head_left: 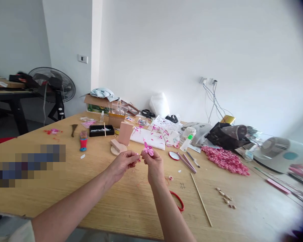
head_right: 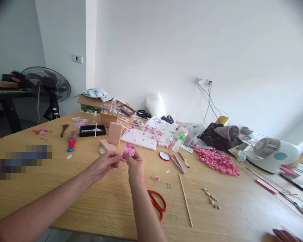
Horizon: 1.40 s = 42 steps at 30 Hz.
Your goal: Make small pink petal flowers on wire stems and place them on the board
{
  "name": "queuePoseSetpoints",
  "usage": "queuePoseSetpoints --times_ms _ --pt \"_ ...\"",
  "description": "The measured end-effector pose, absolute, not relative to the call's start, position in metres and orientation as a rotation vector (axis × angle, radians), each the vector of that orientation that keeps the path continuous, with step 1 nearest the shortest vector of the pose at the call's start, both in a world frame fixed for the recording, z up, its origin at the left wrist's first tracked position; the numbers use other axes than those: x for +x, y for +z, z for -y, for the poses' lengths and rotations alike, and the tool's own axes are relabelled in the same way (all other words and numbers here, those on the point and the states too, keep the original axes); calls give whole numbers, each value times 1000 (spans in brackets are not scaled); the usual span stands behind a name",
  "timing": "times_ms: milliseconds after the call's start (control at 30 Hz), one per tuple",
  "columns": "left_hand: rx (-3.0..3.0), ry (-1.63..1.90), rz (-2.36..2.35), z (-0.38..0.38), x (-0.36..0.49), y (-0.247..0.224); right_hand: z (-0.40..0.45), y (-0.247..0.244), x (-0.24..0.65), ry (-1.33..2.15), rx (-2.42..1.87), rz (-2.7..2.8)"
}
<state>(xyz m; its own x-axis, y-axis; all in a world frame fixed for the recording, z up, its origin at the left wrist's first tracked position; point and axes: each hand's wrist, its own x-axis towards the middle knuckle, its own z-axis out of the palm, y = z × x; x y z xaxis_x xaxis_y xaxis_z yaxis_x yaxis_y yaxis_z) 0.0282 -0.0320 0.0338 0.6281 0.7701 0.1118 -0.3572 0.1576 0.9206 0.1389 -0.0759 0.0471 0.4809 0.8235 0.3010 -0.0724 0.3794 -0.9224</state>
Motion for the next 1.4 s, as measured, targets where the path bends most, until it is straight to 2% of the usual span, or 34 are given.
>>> queuePoseSetpoints --times_ms 400,700,1133,1400 --pt "1041 781 -392 37 16 38 79 64 152 844 -859 686" --pt "1043 821 -401 33 4 43 81 70 152 930 -864 783" --pt "1167 898 -359 38 28 48 80 64 147 757 -978 984" --pt "871 804 -259 42 31 39 78 61 142 969 -863 814"
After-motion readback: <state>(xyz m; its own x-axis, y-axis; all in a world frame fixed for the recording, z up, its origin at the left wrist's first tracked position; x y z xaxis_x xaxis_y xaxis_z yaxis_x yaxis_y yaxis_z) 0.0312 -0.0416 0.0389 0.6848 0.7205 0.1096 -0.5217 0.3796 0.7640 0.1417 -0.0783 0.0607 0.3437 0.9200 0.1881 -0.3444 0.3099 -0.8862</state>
